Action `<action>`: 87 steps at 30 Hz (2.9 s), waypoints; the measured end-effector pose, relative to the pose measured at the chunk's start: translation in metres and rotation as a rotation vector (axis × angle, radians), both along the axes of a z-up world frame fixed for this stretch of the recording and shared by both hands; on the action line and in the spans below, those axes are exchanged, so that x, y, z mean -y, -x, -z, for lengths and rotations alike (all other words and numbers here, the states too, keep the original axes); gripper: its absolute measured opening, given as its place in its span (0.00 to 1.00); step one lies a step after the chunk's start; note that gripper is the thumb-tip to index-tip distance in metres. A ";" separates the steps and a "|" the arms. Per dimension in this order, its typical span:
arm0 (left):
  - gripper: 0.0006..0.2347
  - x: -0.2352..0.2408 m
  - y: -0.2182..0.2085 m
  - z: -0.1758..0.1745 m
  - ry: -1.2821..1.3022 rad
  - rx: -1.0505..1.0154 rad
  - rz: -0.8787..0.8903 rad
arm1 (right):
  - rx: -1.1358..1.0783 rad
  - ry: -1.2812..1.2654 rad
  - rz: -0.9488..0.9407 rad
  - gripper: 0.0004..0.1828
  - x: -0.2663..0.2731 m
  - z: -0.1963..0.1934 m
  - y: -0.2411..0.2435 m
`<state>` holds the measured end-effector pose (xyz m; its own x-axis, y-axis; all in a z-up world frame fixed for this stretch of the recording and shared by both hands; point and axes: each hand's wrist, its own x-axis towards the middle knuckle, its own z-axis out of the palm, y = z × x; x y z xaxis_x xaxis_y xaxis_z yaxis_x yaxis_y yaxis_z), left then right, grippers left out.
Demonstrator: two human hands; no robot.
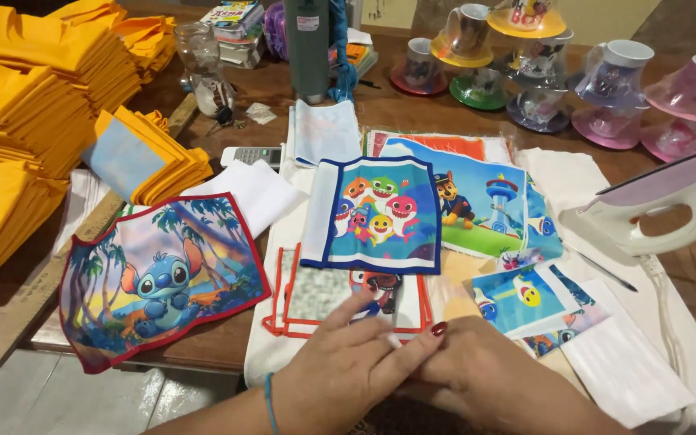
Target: The person organizes a stack of colorful, character-themed towels on a wooden table. They pick up and unfold towels featuring characters like Stitch and Lightning McQueen, then use a pen to write on a small white piece of paper placed on the table.
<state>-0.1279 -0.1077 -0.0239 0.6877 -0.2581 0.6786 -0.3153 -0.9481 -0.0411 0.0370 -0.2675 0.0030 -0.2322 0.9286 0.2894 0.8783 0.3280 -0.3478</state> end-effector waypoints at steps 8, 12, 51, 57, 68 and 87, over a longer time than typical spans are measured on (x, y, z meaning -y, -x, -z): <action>0.09 -0.033 -0.017 0.031 0.611 -0.258 0.020 | -0.628 0.415 0.704 0.35 0.025 0.046 -0.048; 0.06 -0.062 -0.047 0.042 1.044 -0.232 -0.067 | -1.228 0.307 0.616 0.08 0.024 0.122 -0.075; 0.14 -0.183 -0.149 0.108 -0.157 -0.254 -0.137 | -0.545 0.050 1.013 0.28 -0.107 0.075 -0.143; 0.19 -0.184 -0.144 0.095 -0.141 -0.392 -0.239 | -0.559 0.030 1.002 0.28 -0.107 0.071 -0.140; 0.24 -0.219 -0.116 0.079 0.008 -0.536 -0.707 | -0.572 0.053 1.021 0.26 -0.109 0.069 -0.139; 0.20 -0.276 -0.149 0.146 0.049 -0.372 -0.855 | -0.548 0.020 0.998 0.21 -0.107 0.083 -0.146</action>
